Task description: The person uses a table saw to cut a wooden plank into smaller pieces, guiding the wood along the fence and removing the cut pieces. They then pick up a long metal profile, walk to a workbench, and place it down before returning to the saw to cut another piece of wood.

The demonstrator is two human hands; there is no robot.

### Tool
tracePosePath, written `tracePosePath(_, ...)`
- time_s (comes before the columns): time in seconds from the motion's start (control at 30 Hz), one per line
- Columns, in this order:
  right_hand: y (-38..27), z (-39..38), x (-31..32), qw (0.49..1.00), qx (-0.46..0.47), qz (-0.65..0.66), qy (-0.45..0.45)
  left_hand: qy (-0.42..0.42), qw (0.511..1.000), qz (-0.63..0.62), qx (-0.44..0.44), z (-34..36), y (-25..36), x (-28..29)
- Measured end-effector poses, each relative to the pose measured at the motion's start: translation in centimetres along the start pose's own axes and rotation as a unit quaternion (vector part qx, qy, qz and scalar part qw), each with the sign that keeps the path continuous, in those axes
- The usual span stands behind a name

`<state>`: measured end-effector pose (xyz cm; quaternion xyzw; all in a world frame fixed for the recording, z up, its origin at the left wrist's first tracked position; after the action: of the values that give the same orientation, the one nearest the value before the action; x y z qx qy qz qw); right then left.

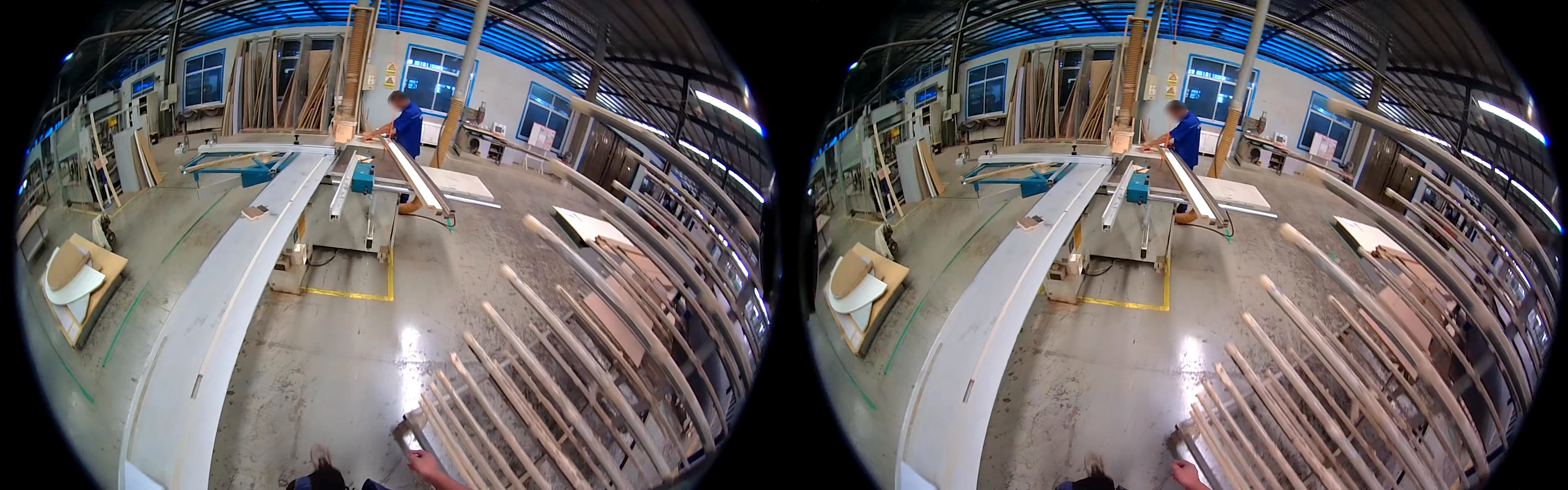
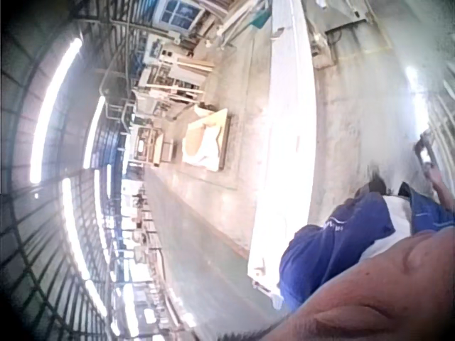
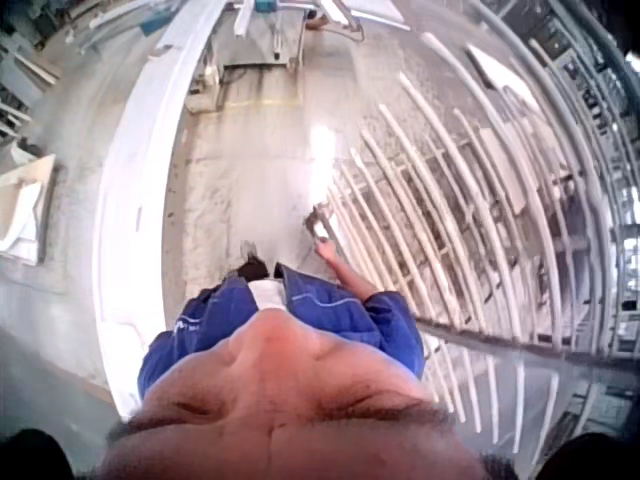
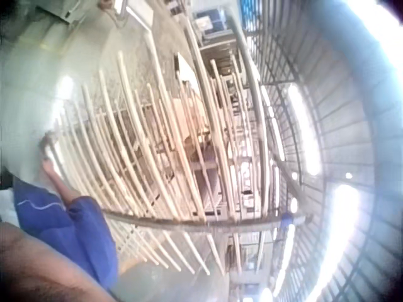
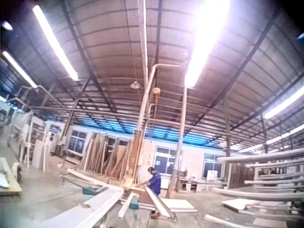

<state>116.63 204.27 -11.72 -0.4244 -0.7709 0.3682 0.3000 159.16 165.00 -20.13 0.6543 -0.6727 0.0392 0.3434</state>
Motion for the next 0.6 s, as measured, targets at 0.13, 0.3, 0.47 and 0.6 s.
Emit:
tracePosePath(0.13, -5.5, 11.9, -3.2, 1.0, 0.001, 0.017, -0.013, -0.018, 1.0, -0.009, 0.023, 7.1, 6.2, 2.1)
tracePosePath(0.3, -10.0, 23.0, -2.4, 0.999, -0.036, 0.011, 0.028, -0.051, 0.993, 0.097, -0.043, 20.4, 18.9, 7.7)
tracePosePath(0.47, -17.0, 31.5, -2.9, 0.99, -0.055, 0.091, 0.097, 0.051, 0.865, 0.412, -0.281, 34.7, 39.2, 18.3)
tracePosePath(0.6, -20.7, 39.6, -1.1, 0.967, -0.084, 0.184, 0.155, 0.039, 0.972, -0.155, -0.173, 34.6, 62.6, 26.9)
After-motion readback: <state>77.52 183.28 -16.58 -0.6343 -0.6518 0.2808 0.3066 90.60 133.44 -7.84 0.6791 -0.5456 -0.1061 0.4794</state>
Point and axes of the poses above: each hand's wrist, its own z-axis towards the middle knuckle, its own x-axis out of the back of the hand, y = z × x, the point moved 9 cm from there along z, towards the middle knuckle, and after that the axes turned 5 degrees about z, right-handed, at the moved point
